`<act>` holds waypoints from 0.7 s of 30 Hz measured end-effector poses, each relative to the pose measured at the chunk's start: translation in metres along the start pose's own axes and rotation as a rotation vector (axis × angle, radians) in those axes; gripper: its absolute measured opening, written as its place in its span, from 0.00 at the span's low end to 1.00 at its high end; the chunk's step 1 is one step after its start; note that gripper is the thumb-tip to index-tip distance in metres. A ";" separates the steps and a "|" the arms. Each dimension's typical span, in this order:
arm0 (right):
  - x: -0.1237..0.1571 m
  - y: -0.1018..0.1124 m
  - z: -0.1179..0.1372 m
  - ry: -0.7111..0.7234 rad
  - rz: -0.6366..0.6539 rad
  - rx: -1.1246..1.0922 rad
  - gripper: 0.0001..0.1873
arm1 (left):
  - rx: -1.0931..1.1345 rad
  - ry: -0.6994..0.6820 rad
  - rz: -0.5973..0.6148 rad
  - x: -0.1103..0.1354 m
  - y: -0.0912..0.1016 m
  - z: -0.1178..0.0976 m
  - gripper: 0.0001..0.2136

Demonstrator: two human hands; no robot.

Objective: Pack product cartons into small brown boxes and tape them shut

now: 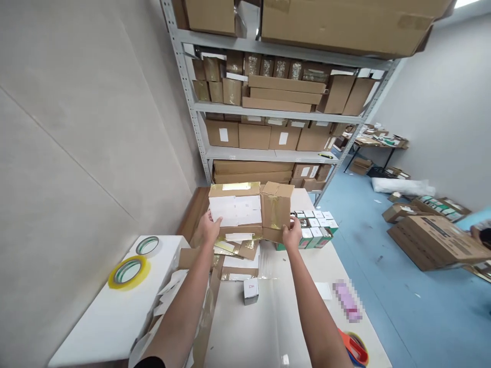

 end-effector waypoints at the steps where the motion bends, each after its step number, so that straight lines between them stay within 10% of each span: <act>1: 0.001 0.013 -0.002 -0.006 -0.020 0.000 0.26 | 0.017 -0.020 -0.003 0.006 -0.004 -0.008 0.28; 13: 0.032 0.161 -0.079 -0.100 -0.064 -0.106 0.28 | -0.045 -0.182 -0.025 0.134 -0.027 -0.110 0.28; 21: 0.092 0.224 -0.153 -0.214 0.037 -0.163 0.26 | -0.057 -0.117 -0.052 0.278 -0.029 -0.104 0.28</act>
Point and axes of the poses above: each hand's wrist, its own x-axis away from the middle knuckle, its own y-axis out of the back of the hand, z = x × y, the point moved 4 cm from there along -x, towards the middle knuckle, and after that the axes turned 6 degrees about z, right-handed, at the moved point
